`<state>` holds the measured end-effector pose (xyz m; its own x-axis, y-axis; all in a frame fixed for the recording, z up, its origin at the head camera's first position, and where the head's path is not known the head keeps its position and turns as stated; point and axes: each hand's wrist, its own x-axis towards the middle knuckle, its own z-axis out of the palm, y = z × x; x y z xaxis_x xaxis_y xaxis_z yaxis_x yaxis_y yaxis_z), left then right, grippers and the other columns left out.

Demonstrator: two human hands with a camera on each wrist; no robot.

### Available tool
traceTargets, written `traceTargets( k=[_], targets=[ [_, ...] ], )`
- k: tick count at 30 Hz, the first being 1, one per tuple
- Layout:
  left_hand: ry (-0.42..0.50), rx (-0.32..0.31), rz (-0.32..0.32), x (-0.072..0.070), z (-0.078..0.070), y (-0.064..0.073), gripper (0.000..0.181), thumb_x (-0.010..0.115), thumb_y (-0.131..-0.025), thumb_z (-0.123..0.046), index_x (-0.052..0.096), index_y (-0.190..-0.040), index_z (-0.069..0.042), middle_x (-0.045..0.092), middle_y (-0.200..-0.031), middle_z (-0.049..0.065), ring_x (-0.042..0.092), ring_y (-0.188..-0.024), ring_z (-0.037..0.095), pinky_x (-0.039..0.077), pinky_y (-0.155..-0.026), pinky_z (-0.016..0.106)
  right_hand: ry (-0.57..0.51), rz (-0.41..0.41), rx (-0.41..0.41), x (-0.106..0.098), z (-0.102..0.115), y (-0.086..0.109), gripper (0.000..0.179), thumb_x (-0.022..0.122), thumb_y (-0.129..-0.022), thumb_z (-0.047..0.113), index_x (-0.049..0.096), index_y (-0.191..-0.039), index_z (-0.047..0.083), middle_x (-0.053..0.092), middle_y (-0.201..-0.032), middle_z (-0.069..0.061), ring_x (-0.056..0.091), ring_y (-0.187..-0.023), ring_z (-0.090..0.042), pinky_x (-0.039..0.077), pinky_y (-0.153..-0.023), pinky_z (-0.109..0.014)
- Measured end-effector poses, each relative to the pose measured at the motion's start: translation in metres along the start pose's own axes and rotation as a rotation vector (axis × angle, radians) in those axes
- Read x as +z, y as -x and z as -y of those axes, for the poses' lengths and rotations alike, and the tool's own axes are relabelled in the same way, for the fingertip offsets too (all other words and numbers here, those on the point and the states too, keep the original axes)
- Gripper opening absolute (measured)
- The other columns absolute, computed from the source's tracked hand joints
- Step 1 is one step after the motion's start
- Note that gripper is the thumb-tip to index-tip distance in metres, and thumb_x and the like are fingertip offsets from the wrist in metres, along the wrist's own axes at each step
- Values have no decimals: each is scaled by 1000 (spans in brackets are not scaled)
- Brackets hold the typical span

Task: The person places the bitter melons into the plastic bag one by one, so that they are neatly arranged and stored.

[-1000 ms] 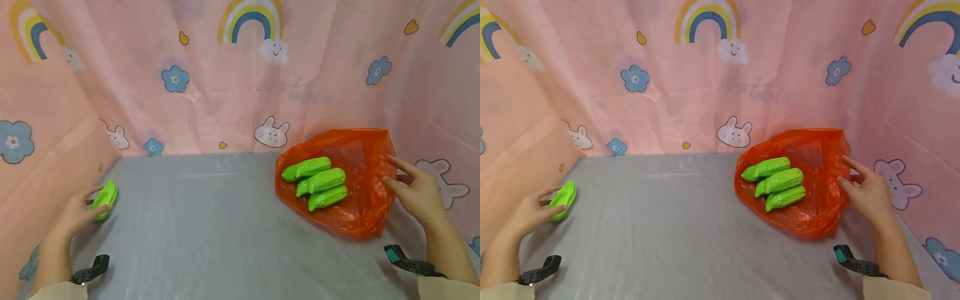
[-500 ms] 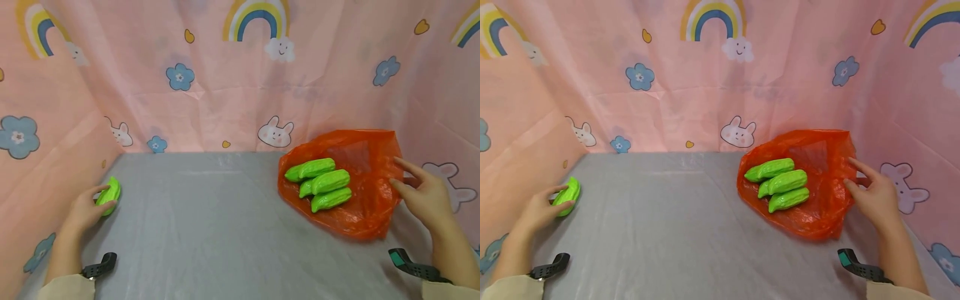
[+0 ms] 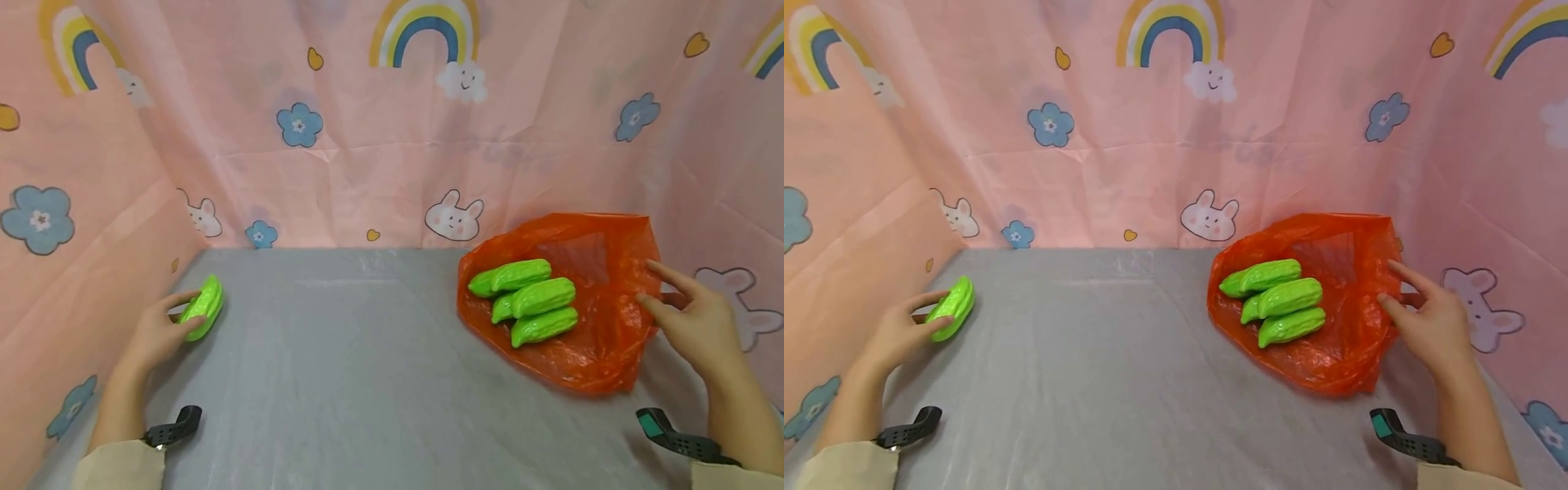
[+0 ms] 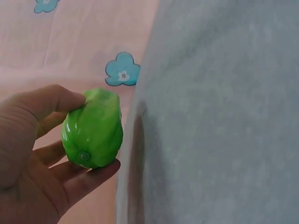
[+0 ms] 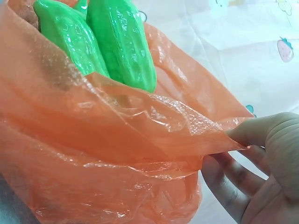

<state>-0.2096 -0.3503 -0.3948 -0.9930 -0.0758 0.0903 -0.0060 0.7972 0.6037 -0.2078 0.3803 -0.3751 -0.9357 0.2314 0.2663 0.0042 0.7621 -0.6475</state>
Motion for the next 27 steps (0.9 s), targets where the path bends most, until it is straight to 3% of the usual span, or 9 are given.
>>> traceTargets(
  k=[3, 4, 8, 12, 16, 22, 27],
  targets=[
    [46, 11, 22, 8, -9, -6, 59, 67, -97, -23, 48, -148, 0, 46, -149, 31, 57, -123, 53, 48, -67, 12, 5, 6, 21, -2, -2, 0, 62, 61, -101, 28, 39, -155, 8, 63, -123, -24, 37, -72, 26, 45, -53, -12],
    [58, 15, 33, 10, -12, -8, 60, 68, -96, -23, 48, -148, -2, 46, -150, 30, 56, -125, 53, 47, -68, 11, 14, 11, 32, -2, -2, 1, 62, 60, -102, 29, 38, -155, 8, 54, -131, -34, 36, -73, 26, 44, -53, -11],
    [93, 34, 61, 21, -22, -11, 61, 69, -95, -23, 47, -150, -6, 45, -153, 26, 53, -130, 53, 46, -76, 11, 30, 22, 47, -4, -3, 1, 62, 59, -102, 30, 37, -156, 9, 50, -137, -34, 33, -75, 23, 43, -54, -10],
    [110, 37, 70, 28, -30, -13, 61, 68, -96, -26, 47, -150, -9, 44, -154, 26, 51, -132, 52, 54, -90, 33, 30, 26, 62, -3, -3, 1, 64, 59, -102, 33, 36, -157, 11, 48, -140, -33, 36, -77, 18, 44, -55, -8],
    [133, 58, 88, 37, -35, -15, 60, 68, -96, -23, 48, -150, -8, 43, -155, 25, 50, -133, 53, 49, -101, 56, 19, 27, 52, -2, -3, 1, 64, 60, -101, 31, 36, -156, 9, 48, -141, -34, 36, -78, 17, 43, -56, -5],
    [92, 90, 92, 46, -37, -13, 55, 68, -96, -23, 52, -146, -6, 48, -151, 26, 50, -132, 53, 45, -105, 64, 10, 40, 33, 0, 1, 0, 63, 62, -101, 24, 37, -156, 8, 50, -138, -36, 36, -78, 19, 43, -56, -4],
    [50, 110, 85, 48, -38, -10, 60, 73, -93, -24, 51, -145, -3, 48, -146, 30, 53, -129, 54, 47, -104, 63, 6, 54, 47, 3, 2, -1, 64, 62, -100, 25, 36, -156, 9, 48, -141, -34, 43, -84, 9, 44, -57, -5]
  ],
)
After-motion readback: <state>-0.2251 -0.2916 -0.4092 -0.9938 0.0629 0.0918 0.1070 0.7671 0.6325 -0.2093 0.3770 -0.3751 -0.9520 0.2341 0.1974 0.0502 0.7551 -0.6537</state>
